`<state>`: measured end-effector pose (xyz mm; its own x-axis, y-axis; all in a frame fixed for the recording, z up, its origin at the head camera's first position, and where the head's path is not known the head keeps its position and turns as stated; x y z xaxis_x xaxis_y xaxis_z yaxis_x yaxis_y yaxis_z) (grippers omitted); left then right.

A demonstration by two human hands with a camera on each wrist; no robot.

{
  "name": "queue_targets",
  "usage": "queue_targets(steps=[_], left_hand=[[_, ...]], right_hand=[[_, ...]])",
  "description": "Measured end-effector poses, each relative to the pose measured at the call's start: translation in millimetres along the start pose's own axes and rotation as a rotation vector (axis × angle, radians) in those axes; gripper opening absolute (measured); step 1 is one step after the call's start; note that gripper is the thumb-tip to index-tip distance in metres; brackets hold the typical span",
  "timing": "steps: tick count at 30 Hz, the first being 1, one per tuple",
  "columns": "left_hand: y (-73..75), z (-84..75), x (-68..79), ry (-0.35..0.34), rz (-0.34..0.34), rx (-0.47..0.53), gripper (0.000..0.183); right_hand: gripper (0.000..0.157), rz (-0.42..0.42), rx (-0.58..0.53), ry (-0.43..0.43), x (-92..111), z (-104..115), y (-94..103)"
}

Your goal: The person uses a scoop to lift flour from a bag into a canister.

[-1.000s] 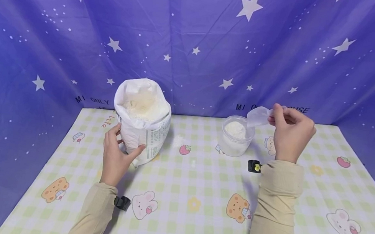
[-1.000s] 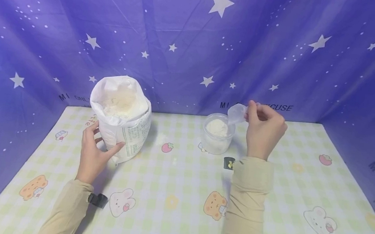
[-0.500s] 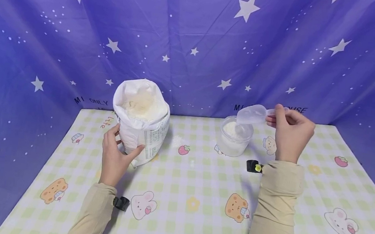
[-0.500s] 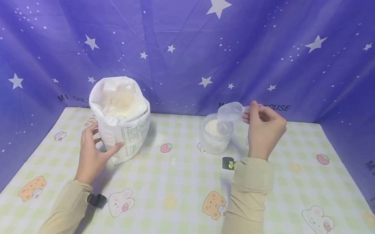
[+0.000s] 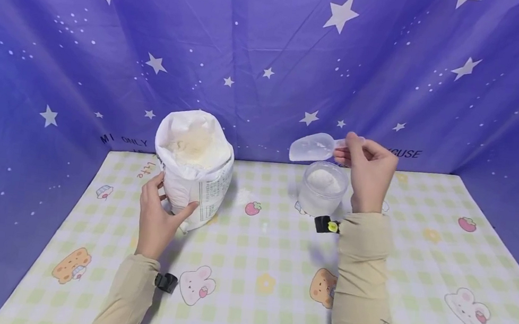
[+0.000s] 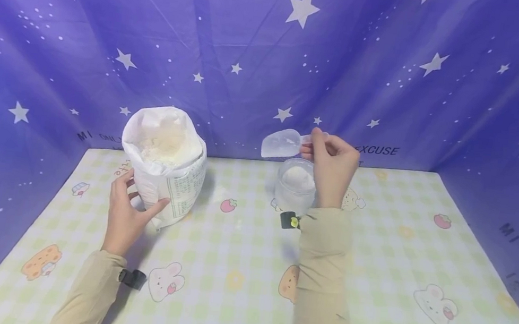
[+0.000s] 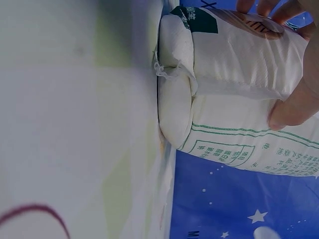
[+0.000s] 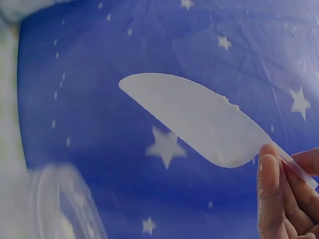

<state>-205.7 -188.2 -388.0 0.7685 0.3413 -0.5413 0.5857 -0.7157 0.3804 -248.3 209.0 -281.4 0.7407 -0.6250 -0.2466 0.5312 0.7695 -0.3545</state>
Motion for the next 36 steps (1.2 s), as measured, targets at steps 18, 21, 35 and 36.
queue_targets(steps=[18, 21, 35, 36], left_hand=[[-2.1, 0.3, 0.9, 0.01, 0.01, -0.008, 0.092], [-0.8, 0.9, 0.6, 0.014, 0.006, -0.009, 0.092], [0.5, 1.7, -0.5, -0.008, -0.004, -0.005, 0.093], [0.3, 1.4, -0.4, -0.01, -0.004, -0.004, 0.093]], right_hand=[[0.02, 0.207, -0.024, 0.013, 28.8, 4.9, -91.9], [0.02, 0.25, -0.022, 0.015, 35.6, 4.6, -106.5], [0.023, 0.38, 0.148, 0.064, 62.2, -17.9, -151.0], [0.023, 0.388, 0.182, 0.085, 63.7, -17.8, -152.8]])
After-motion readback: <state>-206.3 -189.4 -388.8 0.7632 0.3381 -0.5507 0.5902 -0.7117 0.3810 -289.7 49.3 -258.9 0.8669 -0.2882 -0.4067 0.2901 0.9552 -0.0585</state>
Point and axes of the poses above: each hand's wrist, its own x-axis away from the middle knuckle, its own y-axis out of the back of the hand, z = x × y, the point moved 6 cm from there along -x, towards the middle knuckle, and after that the axes turned 10 degrees about -z, right-handed, at the moved point
